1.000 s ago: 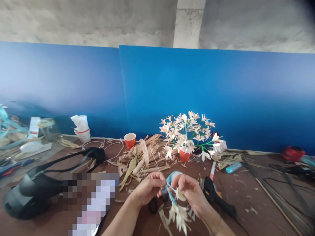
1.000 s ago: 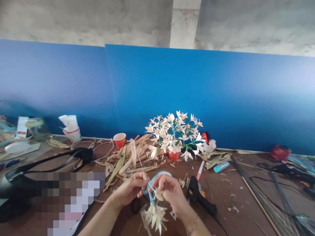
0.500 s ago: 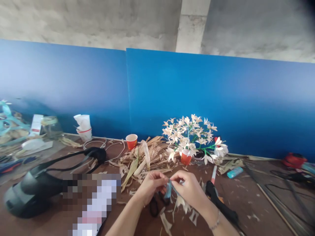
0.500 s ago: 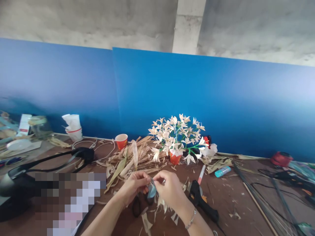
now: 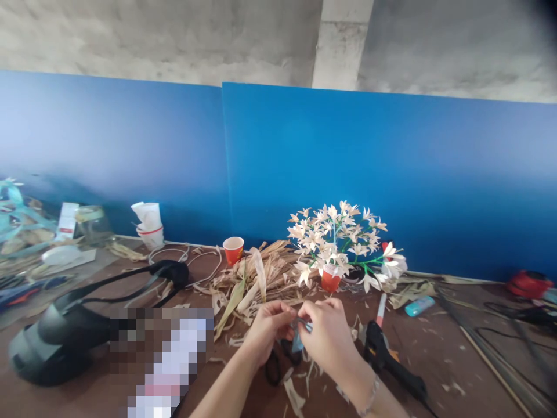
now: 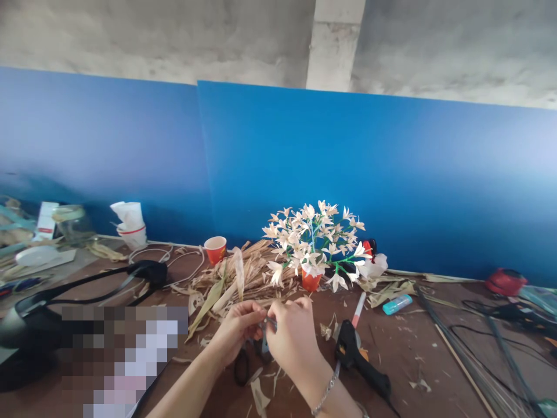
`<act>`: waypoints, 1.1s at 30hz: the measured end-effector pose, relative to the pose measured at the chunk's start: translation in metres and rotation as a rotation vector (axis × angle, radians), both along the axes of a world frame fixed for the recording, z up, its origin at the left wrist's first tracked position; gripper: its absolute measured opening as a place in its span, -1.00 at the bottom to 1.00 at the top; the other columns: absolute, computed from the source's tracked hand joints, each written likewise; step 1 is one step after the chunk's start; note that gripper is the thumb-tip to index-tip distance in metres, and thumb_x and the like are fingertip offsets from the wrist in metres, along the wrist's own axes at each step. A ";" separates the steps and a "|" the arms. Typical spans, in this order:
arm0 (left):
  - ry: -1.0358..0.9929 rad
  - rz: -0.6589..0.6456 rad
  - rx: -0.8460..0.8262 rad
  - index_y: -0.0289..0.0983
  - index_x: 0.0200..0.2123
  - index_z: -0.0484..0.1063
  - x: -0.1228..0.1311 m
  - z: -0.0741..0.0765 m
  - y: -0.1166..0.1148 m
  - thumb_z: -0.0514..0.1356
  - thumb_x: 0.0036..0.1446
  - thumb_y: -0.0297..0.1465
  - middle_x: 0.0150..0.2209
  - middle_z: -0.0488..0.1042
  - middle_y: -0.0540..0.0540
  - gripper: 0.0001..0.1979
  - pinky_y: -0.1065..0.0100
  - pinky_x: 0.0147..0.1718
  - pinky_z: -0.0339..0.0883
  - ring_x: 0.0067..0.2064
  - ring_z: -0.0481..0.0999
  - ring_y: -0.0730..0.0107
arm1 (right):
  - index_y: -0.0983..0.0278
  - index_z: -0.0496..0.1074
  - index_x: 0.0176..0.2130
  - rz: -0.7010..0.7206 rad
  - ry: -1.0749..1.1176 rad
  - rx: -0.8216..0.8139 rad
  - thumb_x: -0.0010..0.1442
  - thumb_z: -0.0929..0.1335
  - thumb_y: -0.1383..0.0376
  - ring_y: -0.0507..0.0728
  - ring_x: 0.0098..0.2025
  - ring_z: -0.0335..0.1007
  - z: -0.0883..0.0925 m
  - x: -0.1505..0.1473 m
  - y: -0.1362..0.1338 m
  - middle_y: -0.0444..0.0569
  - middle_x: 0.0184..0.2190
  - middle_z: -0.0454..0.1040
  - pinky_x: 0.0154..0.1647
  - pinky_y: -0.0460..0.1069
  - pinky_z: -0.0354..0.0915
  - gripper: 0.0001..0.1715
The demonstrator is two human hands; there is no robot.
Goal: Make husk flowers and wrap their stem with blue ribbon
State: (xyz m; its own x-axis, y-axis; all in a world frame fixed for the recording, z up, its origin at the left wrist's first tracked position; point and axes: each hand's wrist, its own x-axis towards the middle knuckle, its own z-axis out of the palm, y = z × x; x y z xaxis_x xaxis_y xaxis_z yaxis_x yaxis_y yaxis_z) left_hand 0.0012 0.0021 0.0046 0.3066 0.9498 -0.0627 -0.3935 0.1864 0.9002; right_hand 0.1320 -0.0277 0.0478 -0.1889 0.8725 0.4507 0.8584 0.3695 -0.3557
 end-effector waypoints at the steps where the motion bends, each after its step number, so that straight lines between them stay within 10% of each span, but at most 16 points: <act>1: 0.016 0.004 0.011 -0.36 -0.59 0.34 -0.001 0.000 0.001 0.30 -0.18 -0.36 -0.67 0.41 0.02 -0.79 0.55 -0.67 0.19 -0.69 0.31 0.61 | 0.26 0.38 -0.51 0.000 0.012 0.008 -0.05 0.30 0.44 0.05 -0.44 0.33 -0.001 -0.001 0.000 -0.13 -0.55 0.47 -0.17 0.02 -0.01 -0.90; 11: 0.164 0.013 0.107 -0.36 -0.53 0.38 -0.007 0.005 0.000 0.29 -0.16 -0.27 -0.69 0.41 0.01 -0.74 0.52 -0.62 0.21 -0.66 0.33 0.58 | 0.28 0.43 -0.52 0.125 0.405 -0.298 -0.06 0.30 0.35 0.04 -0.50 0.33 0.001 0.015 0.009 -0.10 -0.57 0.47 -0.42 -0.09 0.15 -0.90; 24: 0.109 -0.065 0.272 -0.36 -0.50 0.48 -0.016 0.013 -0.005 0.32 -0.18 -0.35 -0.55 0.42 -0.02 -0.82 0.49 -0.56 0.23 -0.56 0.36 0.55 | 0.34 0.41 -0.57 0.364 1.236 -1.193 -0.25 0.39 0.36 -0.04 -0.62 0.26 -0.008 0.021 0.016 -0.14 -0.66 0.38 -0.54 -0.15 0.13 -0.90; 33: 0.199 -0.074 0.285 -0.35 -0.50 0.35 -0.016 0.020 -0.007 0.24 -0.08 -0.27 -0.61 0.39 -0.01 -0.77 0.50 -0.58 0.15 -0.58 0.33 0.53 | 0.34 0.41 -0.52 0.395 1.106 -1.034 -0.13 0.37 0.29 -0.02 -0.60 0.28 -0.006 0.017 0.015 -0.12 -0.63 0.41 -0.53 -0.13 0.19 -0.87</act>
